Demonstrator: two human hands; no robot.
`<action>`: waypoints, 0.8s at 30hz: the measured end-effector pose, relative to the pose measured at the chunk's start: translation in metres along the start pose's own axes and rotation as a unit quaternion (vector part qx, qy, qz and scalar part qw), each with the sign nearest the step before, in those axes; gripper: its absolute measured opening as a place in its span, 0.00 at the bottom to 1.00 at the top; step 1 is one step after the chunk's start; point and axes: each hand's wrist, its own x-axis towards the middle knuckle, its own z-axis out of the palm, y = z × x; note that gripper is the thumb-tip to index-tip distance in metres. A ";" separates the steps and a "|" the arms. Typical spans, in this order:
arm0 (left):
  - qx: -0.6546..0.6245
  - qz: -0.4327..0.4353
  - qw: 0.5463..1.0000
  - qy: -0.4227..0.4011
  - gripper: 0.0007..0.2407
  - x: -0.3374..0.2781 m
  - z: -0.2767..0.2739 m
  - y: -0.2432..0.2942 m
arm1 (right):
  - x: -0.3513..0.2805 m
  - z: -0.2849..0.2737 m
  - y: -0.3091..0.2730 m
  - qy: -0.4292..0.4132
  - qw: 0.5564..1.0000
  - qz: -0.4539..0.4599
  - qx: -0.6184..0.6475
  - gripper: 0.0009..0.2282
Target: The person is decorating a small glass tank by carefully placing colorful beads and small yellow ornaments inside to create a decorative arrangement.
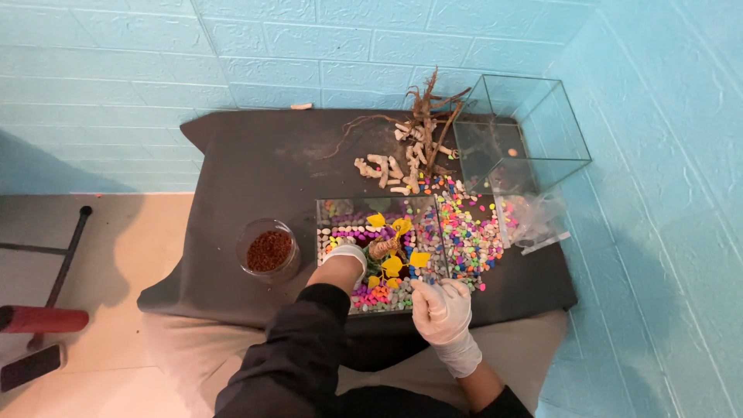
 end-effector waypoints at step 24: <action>0.045 0.025 0.832 0.552 0.04 -0.040 0.062 -0.026 | 0.033 -0.030 0.000 -0.069 0.990 0.095 0.076 0.07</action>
